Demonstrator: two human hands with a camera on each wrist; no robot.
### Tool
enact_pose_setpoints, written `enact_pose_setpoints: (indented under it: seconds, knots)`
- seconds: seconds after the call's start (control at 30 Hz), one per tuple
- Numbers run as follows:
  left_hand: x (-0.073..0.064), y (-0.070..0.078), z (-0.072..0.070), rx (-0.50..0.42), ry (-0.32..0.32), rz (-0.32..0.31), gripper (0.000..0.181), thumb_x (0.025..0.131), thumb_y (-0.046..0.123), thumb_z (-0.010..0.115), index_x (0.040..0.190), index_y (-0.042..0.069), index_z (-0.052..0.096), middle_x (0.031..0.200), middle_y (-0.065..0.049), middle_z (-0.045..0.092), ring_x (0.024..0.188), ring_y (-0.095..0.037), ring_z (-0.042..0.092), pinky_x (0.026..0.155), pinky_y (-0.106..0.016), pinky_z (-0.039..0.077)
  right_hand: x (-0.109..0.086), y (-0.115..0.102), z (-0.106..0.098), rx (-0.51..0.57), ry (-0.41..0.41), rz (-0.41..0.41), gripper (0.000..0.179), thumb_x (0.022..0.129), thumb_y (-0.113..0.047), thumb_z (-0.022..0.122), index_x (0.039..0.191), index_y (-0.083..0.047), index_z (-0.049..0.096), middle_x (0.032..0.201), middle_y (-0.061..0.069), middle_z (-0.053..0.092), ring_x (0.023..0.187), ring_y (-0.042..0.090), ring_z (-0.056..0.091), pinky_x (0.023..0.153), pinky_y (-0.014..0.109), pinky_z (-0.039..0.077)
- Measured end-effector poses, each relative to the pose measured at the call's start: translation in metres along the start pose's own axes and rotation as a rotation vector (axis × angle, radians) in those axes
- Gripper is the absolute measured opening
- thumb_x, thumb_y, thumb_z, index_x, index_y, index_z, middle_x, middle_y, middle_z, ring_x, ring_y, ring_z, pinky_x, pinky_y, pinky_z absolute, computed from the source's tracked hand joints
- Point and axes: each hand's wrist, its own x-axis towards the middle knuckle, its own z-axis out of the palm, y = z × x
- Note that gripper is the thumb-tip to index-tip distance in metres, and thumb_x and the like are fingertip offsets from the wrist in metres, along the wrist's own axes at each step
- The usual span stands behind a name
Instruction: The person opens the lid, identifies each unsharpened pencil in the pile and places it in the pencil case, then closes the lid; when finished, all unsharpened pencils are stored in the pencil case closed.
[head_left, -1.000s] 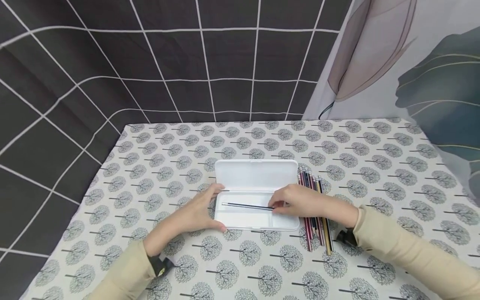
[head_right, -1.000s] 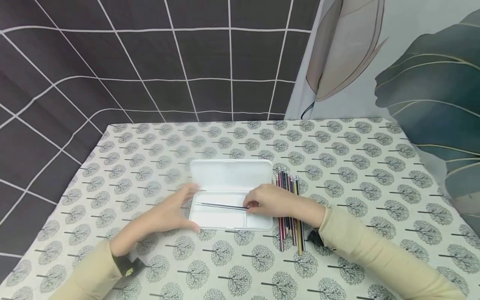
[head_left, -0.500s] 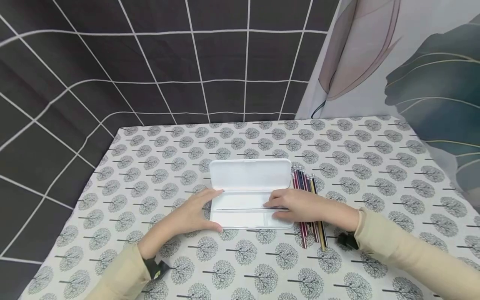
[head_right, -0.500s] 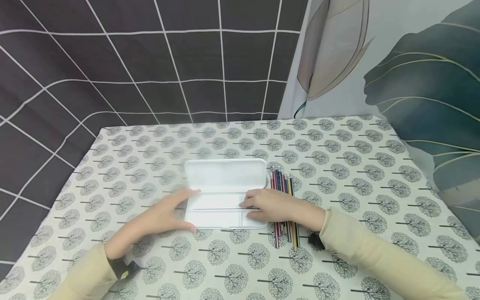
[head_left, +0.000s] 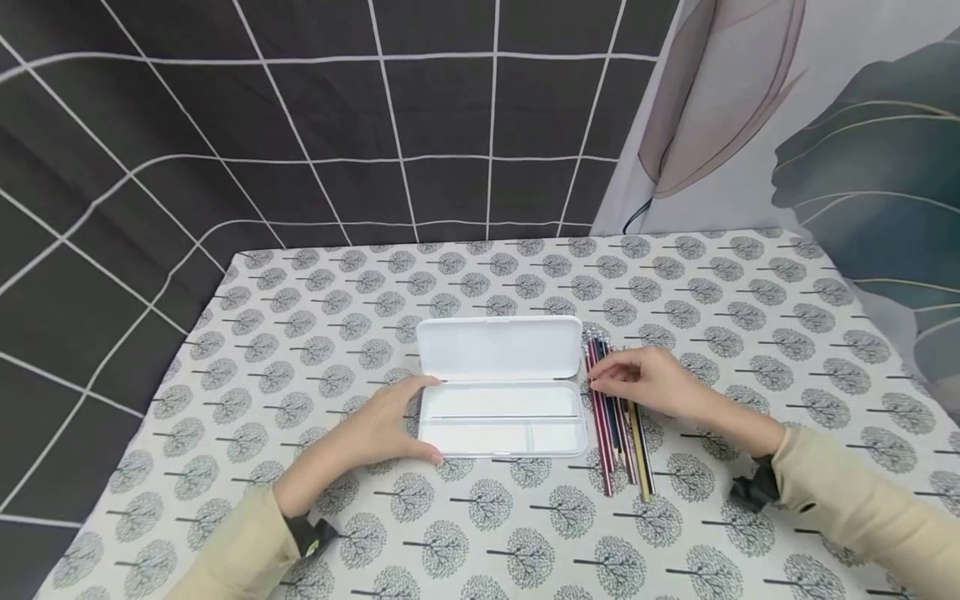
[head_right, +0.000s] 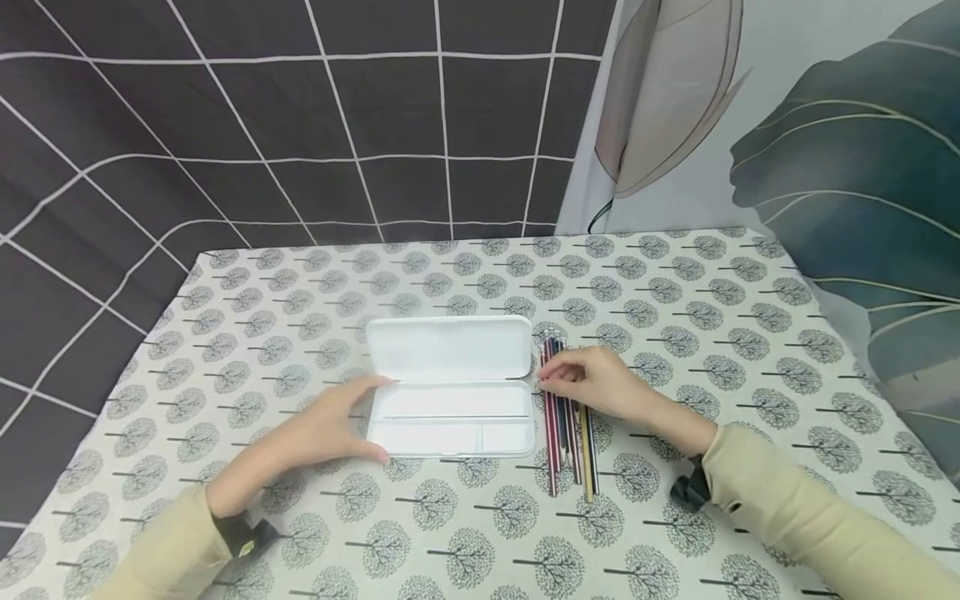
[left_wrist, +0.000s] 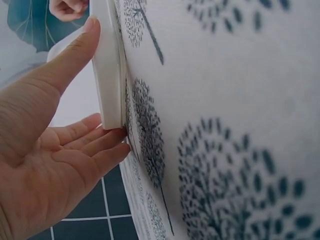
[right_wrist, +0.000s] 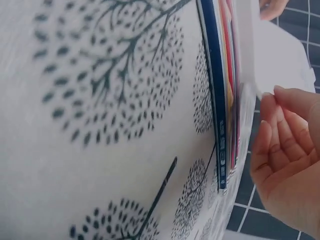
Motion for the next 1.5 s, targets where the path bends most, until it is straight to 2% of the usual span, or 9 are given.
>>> enact_pose_setpoints:
  seconds: [0.07,0.13,0.47,0.7,0.87,1.1,1.27,1.37,1.5]
  knots:
    - [0.001,0.002,-0.001,0.007,-0.001,-0.004,0.103,0.051,0.048,0.086,0.137,0.012,0.041,0.137,-0.014,0.048,0.124,-0.032,0.047,0.103,-0.052,0.038,-0.001,0.004,-0.002,-0.01,-0.016,0.084,0.013,0.082,-0.015,0.07,0.094,-0.009,0.07,0.078,-0.004,0.067,0.068,0.006,0.06,0.063,0.019,0.053]
    - [0.002,0.004,-0.002,0.011,-0.004,-0.004,0.104,0.051,0.047,0.086,0.137,0.011,0.041,0.137,-0.014,0.048,0.124,-0.032,0.046,0.103,-0.052,0.038,0.0,0.005,-0.003,-0.025,-0.028,0.133,0.013,0.081,-0.017,0.071,0.09,-0.009,0.07,0.076,-0.004,0.066,0.067,0.007,0.059,0.062,0.019,0.053]
    - [0.003,0.008,-0.004,0.033,-0.007,-0.021,0.104,0.048,0.044,0.088,0.135,0.009,0.043,0.134,-0.016,0.051,0.121,-0.034,0.048,0.102,-0.052,0.039,0.011,-0.007,0.006,-0.077,-0.044,0.336,0.018,0.077,-0.026,0.074,0.077,-0.009,0.069,0.058,-0.002,0.062,0.05,0.013,0.058,0.05,0.024,0.049]
    - [0.002,0.007,-0.004,0.018,-0.016,-0.01,0.105,0.049,0.045,0.087,0.136,0.008,0.042,0.135,-0.017,0.049,0.123,-0.034,0.047,0.103,-0.052,0.038,0.019,-0.016,0.007,-0.147,-0.107,0.347,0.019,0.076,-0.022,0.075,0.066,-0.01,0.065,0.051,-0.001,0.06,0.042,0.012,0.057,0.052,0.025,0.049]
    - [0.001,0.006,-0.004,0.007,-0.015,-0.005,0.104,0.049,0.045,0.087,0.136,0.008,0.042,0.136,-0.016,0.049,0.123,-0.034,0.047,0.103,-0.052,0.038,0.025,-0.02,0.004,-0.11,-0.178,0.386,0.017,0.076,-0.019,0.074,0.067,-0.007,0.066,0.049,0.0,0.061,0.042,0.012,0.06,0.056,0.023,0.054]
    - [0.002,0.005,-0.005,0.008,-0.016,-0.007,0.104,0.049,0.046,0.087,0.135,0.009,0.042,0.136,-0.016,0.049,0.124,-0.033,0.046,0.104,-0.052,0.037,0.034,-0.018,0.002,-0.056,-0.244,0.433,0.018,0.076,-0.017,0.071,0.064,-0.005,0.068,0.049,0.001,0.062,0.042,0.011,0.06,0.044,0.021,0.049]
    - [0.002,0.005,-0.005,0.013,-0.016,-0.002,0.104,0.049,0.046,0.087,0.135,0.008,0.043,0.136,-0.016,0.049,0.123,-0.033,0.047,0.104,-0.051,0.037,0.033,-0.015,0.0,0.039,-0.272,0.475,0.021,0.082,-0.021,0.066,0.075,-0.002,0.069,0.056,0.004,0.065,0.048,0.013,0.063,0.045,0.02,0.049]
    - [0.002,0.005,-0.004,0.012,-0.016,-0.002,0.104,0.049,0.045,0.087,0.135,0.008,0.043,0.136,-0.016,0.049,0.123,-0.033,0.047,0.104,-0.051,0.037,0.031,-0.014,-0.007,0.178,-0.281,0.499,0.027,0.089,-0.022,0.059,0.088,0.005,0.064,0.067,0.007,0.066,0.058,0.015,0.065,0.054,0.022,0.054]
    - [0.002,0.004,-0.004,0.012,-0.018,-0.01,0.104,0.049,0.046,0.087,0.136,0.009,0.042,0.136,-0.016,0.049,0.124,-0.033,0.046,0.104,-0.052,0.037,0.029,-0.014,-0.021,0.38,-0.283,0.449,0.031,0.094,-0.017,0.048,0.101,0.013,0.052,0.081,0.014,0.066,0.069,0.019,0.065,0.066,0.03,0.058]
